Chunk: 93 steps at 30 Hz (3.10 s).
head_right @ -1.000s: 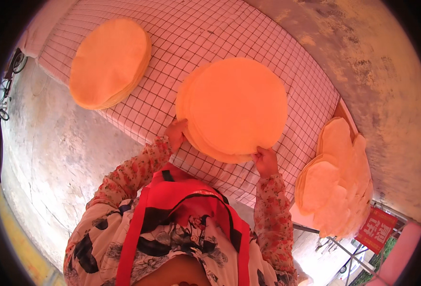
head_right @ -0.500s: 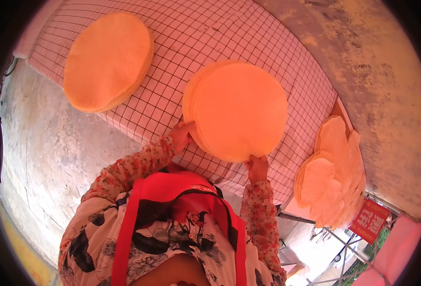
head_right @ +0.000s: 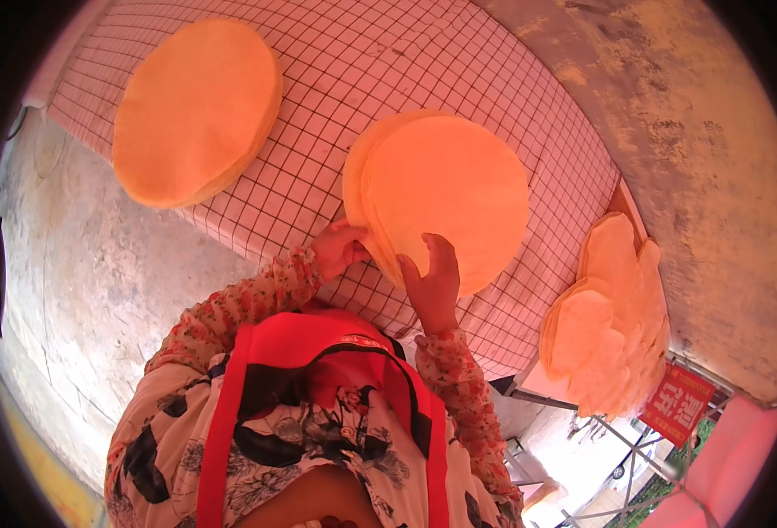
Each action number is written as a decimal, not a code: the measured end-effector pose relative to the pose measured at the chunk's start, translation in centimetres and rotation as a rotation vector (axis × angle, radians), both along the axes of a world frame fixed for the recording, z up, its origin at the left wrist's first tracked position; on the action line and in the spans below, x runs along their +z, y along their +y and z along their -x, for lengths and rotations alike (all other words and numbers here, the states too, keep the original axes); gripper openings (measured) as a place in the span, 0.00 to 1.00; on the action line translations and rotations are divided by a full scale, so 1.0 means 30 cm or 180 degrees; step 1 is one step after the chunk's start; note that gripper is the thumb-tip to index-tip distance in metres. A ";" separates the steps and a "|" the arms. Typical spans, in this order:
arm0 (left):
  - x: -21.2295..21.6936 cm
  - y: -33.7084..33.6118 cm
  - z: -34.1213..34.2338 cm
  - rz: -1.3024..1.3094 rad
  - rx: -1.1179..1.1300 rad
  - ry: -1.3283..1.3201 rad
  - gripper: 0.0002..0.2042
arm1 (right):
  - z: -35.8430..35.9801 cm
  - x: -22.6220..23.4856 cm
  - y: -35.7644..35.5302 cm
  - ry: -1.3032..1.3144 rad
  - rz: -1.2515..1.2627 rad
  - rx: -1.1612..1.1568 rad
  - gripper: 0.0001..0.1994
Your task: The person repeatedly picks up thin, round orange dough sheets from a table and stacks them into neat piles. They handle the sheets one by one, aligning them carefully before placing them onto the growing stacks.
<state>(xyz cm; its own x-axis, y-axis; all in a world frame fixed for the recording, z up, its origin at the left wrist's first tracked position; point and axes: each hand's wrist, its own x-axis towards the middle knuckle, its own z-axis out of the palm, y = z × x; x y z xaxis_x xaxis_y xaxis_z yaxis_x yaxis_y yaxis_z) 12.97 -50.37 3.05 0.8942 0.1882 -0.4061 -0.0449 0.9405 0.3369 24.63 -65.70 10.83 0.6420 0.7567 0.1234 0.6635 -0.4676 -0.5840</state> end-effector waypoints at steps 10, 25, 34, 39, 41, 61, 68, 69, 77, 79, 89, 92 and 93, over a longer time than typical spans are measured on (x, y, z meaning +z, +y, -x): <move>-0.009 -0.024 -0.029 -0.0558 -0.0067 0.0630 0.17 | -0.054 -0.114 0.091 -0.0117 0.0103 0.0210 0.10; -0.028 0.050 0.043 0.0520 0.0207 0.0071 0.21 | -0.247 0.542 0.135 -0.1423 0.0392 0.0837 0.10; -0.027 0.063 0.027 0.0092 0.0284 0.0446 0.13 | 0.019 -0.025 0.228 -0.0605 0.1143 0.1162 0.05; -0.024 0.061 0.021 -0.0037 0.0275 0.0542 0.13 | 0.036 -0.021 0.219 -0.0672 0.1259 0.1281 0.05; -0.024 0.058 0.020 -0.0077 0.0248 0.0542 0.14 | 0.054 -0.035 0.211 -0.0711 0.1294 0.1250 0.06; -0.073 -0.024 -0.033 -0.0842 0.0377 0.1861 0.15 | -0.435 0.497 0.029 0.1336 -0.0304 -0.0027 0.09; -0.028 -0.016 0.014 -0.0078 0.0616 0.0673 0.14 | -0.260 0.730 0.062 -0.0834 0.0431 0.0761 0.12; -0.014 -0.007 0.017 -0.0059 0.0546 0.0573 0.14 | -0.230 0.619 0.097 -0.1346 0.0323 0.1041 0.11; -0.041 -0.006 -0.004 -0.0435 0.0273 0.0450 0.15 | -0.026 -0.084 0.181 -0.0836 0.1257 0.1139 0.04; -0.035 -0.009 -0.010 -0.0613 0.0265 0.0593 0.16 | -0.016 -0.091 0.192 -0.0723 0.1264 0.0954 0.06; -0.031 -0.018 -0.037 -0.0843 0.0284 0.0840 0.14 | 0.025 -0.053 0.213 -0.0098 0.0806 0.0762 0.14; -0.051 -0.031 -0.042 -0.0835 0.0370 0.0986 0.13 | 0.033 -0.093 0.202 -0.0299 0.0542 0.0666 0.12; -0.057 -0.033 -0.043 -0.0810 0.0399 0.1060 0.13 | 0.020 -0.108 0.192 0.0062 0.0493 0.0574 0.12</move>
<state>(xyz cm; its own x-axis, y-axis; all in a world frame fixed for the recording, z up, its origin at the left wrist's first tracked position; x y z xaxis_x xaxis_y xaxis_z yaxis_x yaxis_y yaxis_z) 14.25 -51.35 1.34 0.6862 0.4183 -0.5951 -0.0031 0.8198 0.5726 24.03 -59.95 7.58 0.4958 0.8683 -0.0141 0.7337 -0.4275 -0.5281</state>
